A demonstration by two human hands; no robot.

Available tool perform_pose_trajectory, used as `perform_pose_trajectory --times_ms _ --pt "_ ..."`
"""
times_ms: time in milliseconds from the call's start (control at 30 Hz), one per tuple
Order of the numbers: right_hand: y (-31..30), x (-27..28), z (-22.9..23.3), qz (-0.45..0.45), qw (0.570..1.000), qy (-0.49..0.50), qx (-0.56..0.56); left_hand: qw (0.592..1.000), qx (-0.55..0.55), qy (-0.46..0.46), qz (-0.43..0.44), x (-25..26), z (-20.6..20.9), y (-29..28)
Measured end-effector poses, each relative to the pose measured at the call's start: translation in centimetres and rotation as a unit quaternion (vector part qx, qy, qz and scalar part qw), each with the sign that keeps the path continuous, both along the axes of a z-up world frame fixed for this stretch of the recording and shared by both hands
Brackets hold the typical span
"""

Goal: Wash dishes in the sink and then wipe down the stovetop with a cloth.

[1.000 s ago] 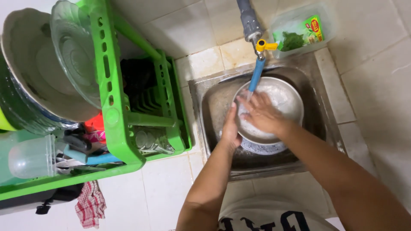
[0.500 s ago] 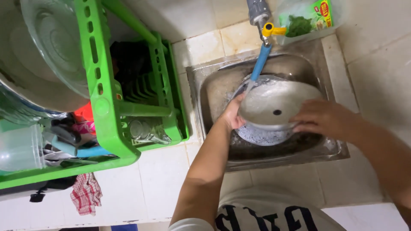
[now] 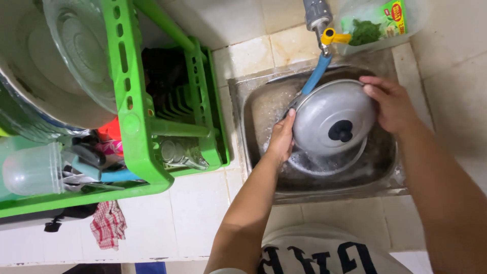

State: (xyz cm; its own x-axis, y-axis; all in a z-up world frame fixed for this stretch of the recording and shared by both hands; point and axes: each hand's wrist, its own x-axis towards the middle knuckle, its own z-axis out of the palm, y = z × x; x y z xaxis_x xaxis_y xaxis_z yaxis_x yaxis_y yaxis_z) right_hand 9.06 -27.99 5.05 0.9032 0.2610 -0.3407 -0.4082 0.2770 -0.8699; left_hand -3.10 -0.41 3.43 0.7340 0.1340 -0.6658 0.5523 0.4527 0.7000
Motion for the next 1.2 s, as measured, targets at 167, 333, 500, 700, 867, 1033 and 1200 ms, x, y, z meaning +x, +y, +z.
perform_pose_trajectory --times_ms 167,333,500,700,867,1033,1200 --pt "1.9 0.4 -4.1 -0.007 0.998 0.051 0.026 0.993 -0.061 -0.104 0.013 -1.5 -1.2 0.4" --pt "5.5 0.5 -3.8 -0.003 1.000 0.023 -0.012 0.995 -0.043 -0.091 0.028 -2.1 0.7 1.1" --pt "11.4 0.6 -2.0 0.049 0.960 -0.134 -0.239 0.983 -0.138 -0.019 0.119 -1.8 4.9 1.8" --pt "17.3 -1.0 4.1 0.131 0.951 -0.128 -0.249 0.976 -0.121 -0.061 0.169 -3.1 4.8 4.6" --pt "17.3 -1.8 -3.3 0.089 0.959 -0.196 -0.184 0.974 -0.087 -0.005 0.211 -3.1 8.9 5.0" --pt "14.9 -4.6 -9.3 0.025 0.971 -0.197 -0.136 0.959 -0.129 -0.023 0.252 -3.1 7.6 5.8" --pt "10.2 -7.4 -1.0 -0.097 0.977 0.180 -0.065 0.958 -0.185 0.007 0.218 -1.5 2.5 4.6"
